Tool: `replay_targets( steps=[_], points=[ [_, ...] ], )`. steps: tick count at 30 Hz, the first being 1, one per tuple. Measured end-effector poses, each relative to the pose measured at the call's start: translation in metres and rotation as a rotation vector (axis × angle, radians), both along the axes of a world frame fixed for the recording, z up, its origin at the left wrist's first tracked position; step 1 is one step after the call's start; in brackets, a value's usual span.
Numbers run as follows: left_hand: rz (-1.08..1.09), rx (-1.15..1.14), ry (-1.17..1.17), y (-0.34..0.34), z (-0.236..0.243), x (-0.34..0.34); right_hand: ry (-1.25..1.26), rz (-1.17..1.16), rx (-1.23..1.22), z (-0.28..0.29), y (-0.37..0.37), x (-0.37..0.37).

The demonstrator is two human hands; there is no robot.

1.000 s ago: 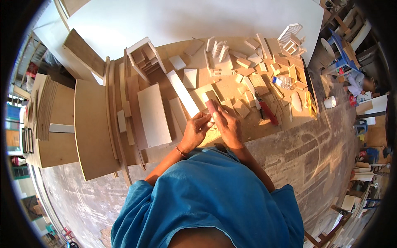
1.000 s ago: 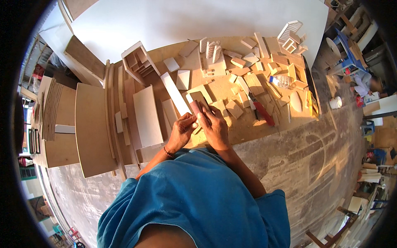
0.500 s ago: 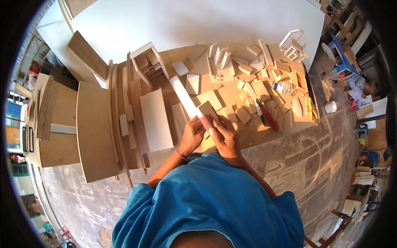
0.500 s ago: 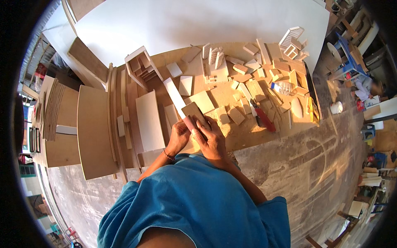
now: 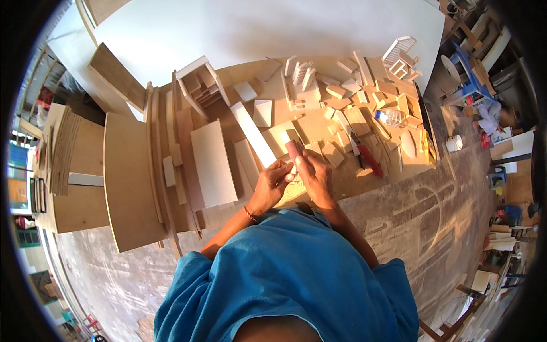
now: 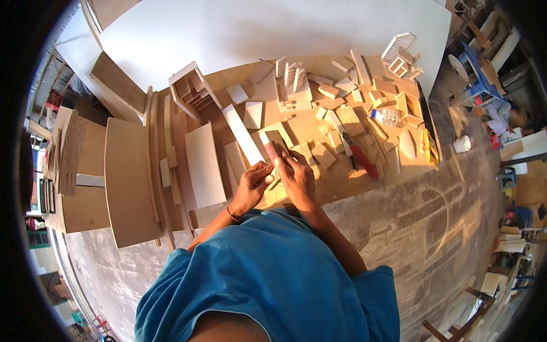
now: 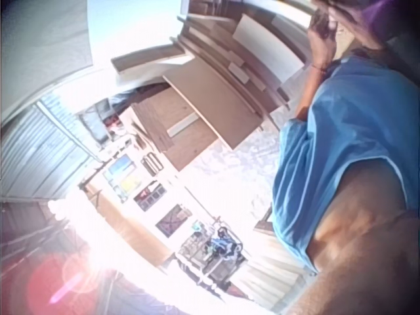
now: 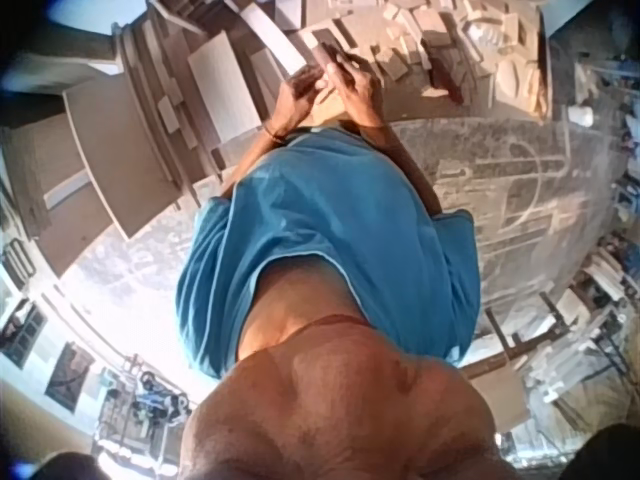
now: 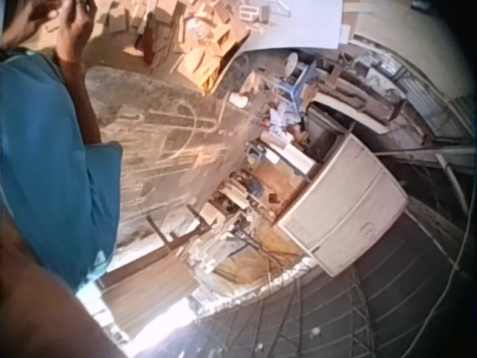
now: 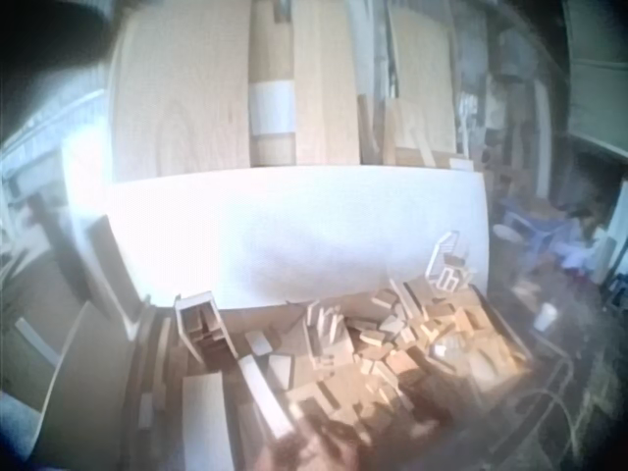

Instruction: The person assembles a small architectural model by gluing wood pieces together and sanding the edges using a sanding block.

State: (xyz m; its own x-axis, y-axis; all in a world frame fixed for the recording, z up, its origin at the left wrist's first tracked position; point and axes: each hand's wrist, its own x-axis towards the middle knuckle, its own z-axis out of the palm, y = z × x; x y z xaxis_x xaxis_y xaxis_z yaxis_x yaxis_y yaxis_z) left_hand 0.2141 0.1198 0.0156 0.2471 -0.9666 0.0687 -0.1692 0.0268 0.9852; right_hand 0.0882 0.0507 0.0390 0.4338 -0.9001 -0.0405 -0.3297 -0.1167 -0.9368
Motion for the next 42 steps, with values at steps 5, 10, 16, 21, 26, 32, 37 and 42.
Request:
replay_targets(
  steps=[5, 10, 16, 21, 26, 32, 37, 42],
  points=[
    [0.037, -0.039, -0.075, -0.003, -0.008, 0.007, -0.026, 0.039, -0.329, 0.004, 0.021, 0.001],
    [-0.013, -0.007, -0.052, 0.000, -0.008, 0.001, 0.007, -0.015, -0.196, -0.013, 0.000, 0.001],
    [0.029, -0.059, -0.133, -0.004, -0.009, 0.009, -0.067, 0.023, -0.354, -0.001, 0.024, 0.000],
    [-0.040, 0.071, -0.085, 0.000, 0.001, 0.000, -0.049, -0.022, -0.048, -0.004, 0.002, 0.001],
    [0.055, -0.009, -0.033, -0.003, -0.020, 0.008, -0.061, 0.016, -0.333, 0.001, 0.026, 0.002],
    [-0.038, 0.013, -0.022, -0.001, -0.015, 0.001, -0.076, -0.020, -0.104, -0.009, 0.007, 0.002],
    [0.037, -0.023, 0.032, -0.004, -0.012, 0.007, -0.033, 0.027, -0.340, -0.009, 0.019, 0.002],
    [0.027, -0.023, -0.110, 0.000, -0.008, 0.000, 0.024, -0.021, -0.248, -0.007, 0.003, 0.003]
  ],
)
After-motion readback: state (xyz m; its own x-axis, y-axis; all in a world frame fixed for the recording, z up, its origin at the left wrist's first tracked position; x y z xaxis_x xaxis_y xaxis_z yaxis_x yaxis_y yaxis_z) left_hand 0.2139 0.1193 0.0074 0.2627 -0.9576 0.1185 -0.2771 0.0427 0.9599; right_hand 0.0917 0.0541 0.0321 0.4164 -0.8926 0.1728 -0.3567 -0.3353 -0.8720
